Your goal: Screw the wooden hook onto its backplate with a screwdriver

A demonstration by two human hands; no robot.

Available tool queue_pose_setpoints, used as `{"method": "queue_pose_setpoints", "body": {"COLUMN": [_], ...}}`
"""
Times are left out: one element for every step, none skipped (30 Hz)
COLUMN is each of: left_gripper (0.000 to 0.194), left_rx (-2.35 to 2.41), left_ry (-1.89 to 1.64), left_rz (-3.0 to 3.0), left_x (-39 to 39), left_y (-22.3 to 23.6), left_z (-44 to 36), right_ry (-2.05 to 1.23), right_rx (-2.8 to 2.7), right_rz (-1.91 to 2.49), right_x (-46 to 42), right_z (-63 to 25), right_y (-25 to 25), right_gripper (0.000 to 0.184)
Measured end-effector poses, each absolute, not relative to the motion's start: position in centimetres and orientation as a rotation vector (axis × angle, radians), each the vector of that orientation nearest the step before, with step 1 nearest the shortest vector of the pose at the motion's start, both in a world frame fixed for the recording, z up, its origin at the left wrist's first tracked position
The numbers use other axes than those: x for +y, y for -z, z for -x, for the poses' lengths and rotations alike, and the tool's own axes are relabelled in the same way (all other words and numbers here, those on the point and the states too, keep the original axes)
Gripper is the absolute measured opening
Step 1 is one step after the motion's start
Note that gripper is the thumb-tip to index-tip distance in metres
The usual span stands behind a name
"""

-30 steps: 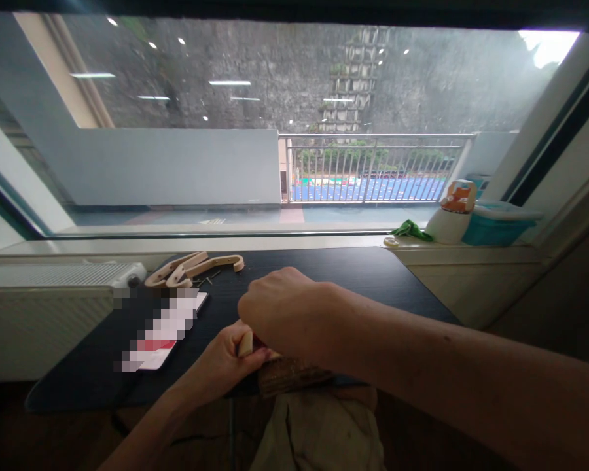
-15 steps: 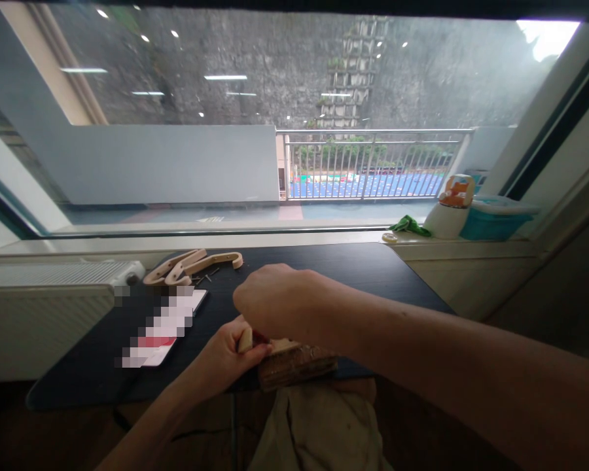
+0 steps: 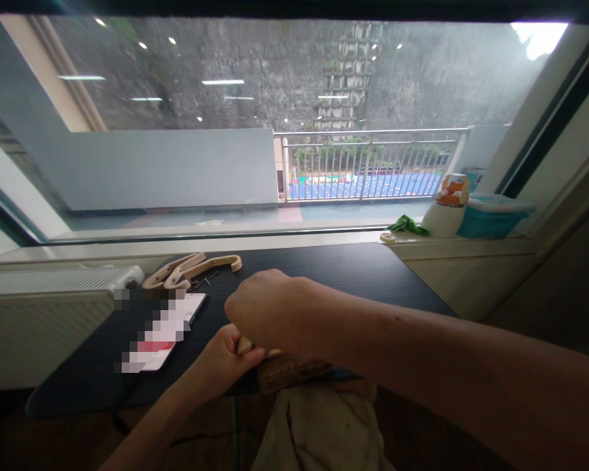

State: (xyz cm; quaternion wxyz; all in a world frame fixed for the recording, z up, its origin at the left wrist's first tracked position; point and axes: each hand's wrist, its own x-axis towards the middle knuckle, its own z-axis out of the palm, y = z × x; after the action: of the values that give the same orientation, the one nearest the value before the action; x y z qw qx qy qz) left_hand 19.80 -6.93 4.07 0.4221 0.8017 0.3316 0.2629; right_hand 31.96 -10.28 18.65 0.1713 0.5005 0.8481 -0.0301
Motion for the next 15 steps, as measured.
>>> {"method": "queue_pose_setpoints", "body": {"left_gripper": [0.004,0.004,0.004,0.003,0.003,0.002,0.002,0.002,0.003,0.003,0.002,0.002,0.001,0.001,0.001], "left_rx": [0.83,0.829,0.825,0.819,0.812,0.804,0.799,0.795,0.793,0.791,0.79,0.79,0.792,0.796,0.801], "left_ry": [-0.663,-0.669,-0.674,-0.678,-0.682,-0.683,-0.683,-0.681,-0.68,-0.681,-0.683,-0.686,-0.687,-0.685,-0.681], "left_rz": [-2.012,-2.014,-2.016,-2.017,-2.02,-2.025,-2.031,-2.036,-2.041,-2.045,-2.049,-2.055,-2.06,-2.064,-2.067], "left_x": [-6.9,-6.9,-6.9,-6.9,-6.9,-6.9,-6.9,-6.9,-6.9,-6.9,-6.9,-6.9,-6.9,-6.9,-6.9], "left_y": [-4.2,-4.3,-4.4,-4.4,-4.5,-4.5,-4.5,-4.5,-4.5,-4.5,-4.5,-4.5,-4.5,-4.5,-4.6], "left_z": [-19.8,-19.9,-19.9,-20.0,-20.0,-20.0,-20.0,-20.0,-20.0,-20.0,-19.9,-19.9,-19.9,-19.9,-19.9], "right_ry": [0.092,0.093,0.087,0.077,0.07,0.07,0.076,0.085,0.093,0.099,0.104,0.109,0.115,0.124,0.13], "right_rx": [2.387,2.372,2.366,2.374,2.383,2.394,2.404,2.408,2.414,2.425,2.44,2.46,2.483,2.502,2.514], "right_rz": [-1.409,-1.401,-1.4,-1.401,-1.399,-1.39,-1.375,-1.362,-1.351,-1.344,-1.338,-1.331,-1.323,-1.315,-1.307], "right_x": [-10.2,-10.2,-10.2,-10.2,-10.2,-10.2,-10.2,-10.2,-10.1,-10.0,-9.8,-9.6,-9.4,-9.2,-9.0], "right_z": [-32.0,-32.1,-32.2,-32.2,-32.3,-32.4,-32.5,-32.6,-32.7,-32.8,-32.9,-33.1,-33.2,-33.3,-33.4], "right_y": [-18.8,-18.9,-19.1,-19.4,-19.6,-19.8,-20.0,-20.1,-20.1,-20.1,-19.9,-19.8,-19.5,-19.3,-19.0], "right_gripper": [0.017,0.012,0.009,0.009,0.01,0.012,0.015,0.016,0.018,0.019,0.019,0.019,0.02,0.02,0.02]}}
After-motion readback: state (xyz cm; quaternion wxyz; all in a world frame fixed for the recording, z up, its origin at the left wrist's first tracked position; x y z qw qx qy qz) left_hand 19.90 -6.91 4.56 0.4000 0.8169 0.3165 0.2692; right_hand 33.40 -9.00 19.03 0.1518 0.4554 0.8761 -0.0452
